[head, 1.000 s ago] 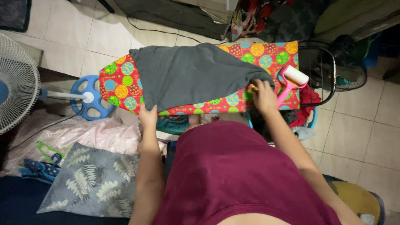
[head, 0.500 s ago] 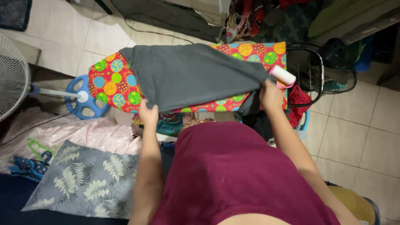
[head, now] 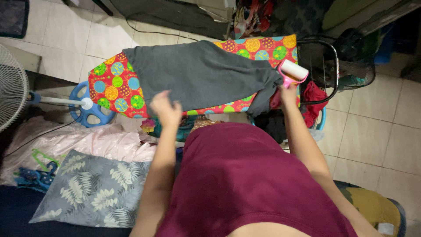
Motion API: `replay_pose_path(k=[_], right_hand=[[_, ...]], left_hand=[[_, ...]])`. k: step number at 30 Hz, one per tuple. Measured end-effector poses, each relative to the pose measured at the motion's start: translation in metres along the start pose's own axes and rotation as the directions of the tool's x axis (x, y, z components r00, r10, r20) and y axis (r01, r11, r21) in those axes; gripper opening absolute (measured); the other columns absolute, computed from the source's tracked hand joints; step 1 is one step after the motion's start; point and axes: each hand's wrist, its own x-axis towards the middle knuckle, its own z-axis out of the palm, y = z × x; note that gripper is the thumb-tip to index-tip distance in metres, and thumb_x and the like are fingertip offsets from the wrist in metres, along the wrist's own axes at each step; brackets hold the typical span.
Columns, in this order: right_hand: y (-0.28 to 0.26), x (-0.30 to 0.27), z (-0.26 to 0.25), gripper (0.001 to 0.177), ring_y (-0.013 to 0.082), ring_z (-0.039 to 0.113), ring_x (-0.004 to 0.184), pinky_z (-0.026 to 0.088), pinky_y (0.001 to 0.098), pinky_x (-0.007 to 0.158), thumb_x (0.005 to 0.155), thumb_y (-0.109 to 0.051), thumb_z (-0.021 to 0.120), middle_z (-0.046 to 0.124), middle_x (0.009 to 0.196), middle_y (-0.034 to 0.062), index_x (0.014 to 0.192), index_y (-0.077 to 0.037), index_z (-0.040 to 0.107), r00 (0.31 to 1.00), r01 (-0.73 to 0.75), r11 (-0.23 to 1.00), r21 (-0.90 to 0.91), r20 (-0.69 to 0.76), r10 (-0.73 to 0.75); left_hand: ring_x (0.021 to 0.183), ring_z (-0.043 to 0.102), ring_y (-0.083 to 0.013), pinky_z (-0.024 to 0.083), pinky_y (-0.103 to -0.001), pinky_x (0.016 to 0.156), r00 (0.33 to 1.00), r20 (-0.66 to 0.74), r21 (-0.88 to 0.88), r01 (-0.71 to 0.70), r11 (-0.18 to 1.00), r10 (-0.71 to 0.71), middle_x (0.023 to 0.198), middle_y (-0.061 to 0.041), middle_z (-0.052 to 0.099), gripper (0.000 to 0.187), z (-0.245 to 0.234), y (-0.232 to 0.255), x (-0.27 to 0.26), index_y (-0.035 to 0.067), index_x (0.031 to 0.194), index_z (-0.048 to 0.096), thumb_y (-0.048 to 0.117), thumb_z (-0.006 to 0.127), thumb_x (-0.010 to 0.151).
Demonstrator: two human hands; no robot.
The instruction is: The person lays a gray garment flat on a colorful ironing board and uses a pink lint roller to roll over the fabric repeatedly. The person then folds the garment and sets it aside, repeating the process with a black garment.
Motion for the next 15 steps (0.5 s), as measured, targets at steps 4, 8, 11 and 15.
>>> replay_pose_path(k=[4, 8, 11, 15], right_hand=[[-0.023, -0.007, 0.005, 0.023, 0.0166, 0.057, 0.067, 0.047, 0.0344, 0.058, 0.089, -0.013, 0.061, 0.062, 0.085, 0.0059, 0.108, -0.001, 0.06, 0.986, 0.101, 0.99, 0.103, -0.143, -0.086], [-0.064, -0.049, -0.007, 0.029, 0.0157, 0.06, 0.071, 0.048, 0.0325, 0.062, 0.097, -0.015, 0.067, 0.064, 0.089, 0.0045, 0.121, -0.001, 0.059, 0.928, 0.37, 0.927, -0.056, 0.069, -0.366], [-0.093, -0.083, 0.015, 0.024, 0.0151, 0.059, 0.06, 0.046, 0.0323, 0.053, 0.103, -0.026, 0.066, 0.061, 0.079, 0.0044, 0.115, -0.006, 0.059, 0.938, 0.167, 0.982, -0.089, 0.322, -0.13], [-0.099, -0.136, 0.072, 0.025, 0.0168, 0.059, 0.048, 0.05, 0.0371, 0.043, 0.099, -0.028, 0.062, 0.059, 0.069, 0.0059, 0.11, -0.008, 0.052, 0.738, -0.215, 0.966, -0.145, 0.624, 0.258]], left_hand=[[0.109, 0.062, -0.0335, 0.05, -0.044, 0.097, 0.859, 0.464, -0.35, -0.049, 0.935, 0.219, 0.11, -0.011, 0.071, 0.041, 0.023, 0.051, 0.019, 0.012, 0.117, 0.07, 0.018, 0.081, 0.078], [0.105, 0.06, -0.0351, 0.05, -0.047, 0.089, 0.677, 0.597, -0.367, -0.246, 0.897, 0.43, 0.107, -0.012, 0.067, 0.049, 0.049, 0.078, 0.019, 0.009, 0.113, 0.069, 0.023, 0.084, 0.069], [0.101, 0.061, -0.0342, 0.051, -0.048, 0.087, 0.622, 0.616, -0.363, -0.321, 0.875, 0.484, 0.104, -0.011, 0.066, 0.041, 0.066, 0.073, 0.01, 0.009, 0.113, 0.069, 0.016, 0.078, 0.073], [0.102, 0.063, -0.0341, 0.053, -0.048, 0.087, 0.621, 0.661, -0.302, -0.293, 0.907, 0.421, 0.099, -0.011, 0.064, 0.026, 0.085, 0.056, -0.006, 0.011, 0.109, 0.072, 0.007, 0.067, 0.084]])
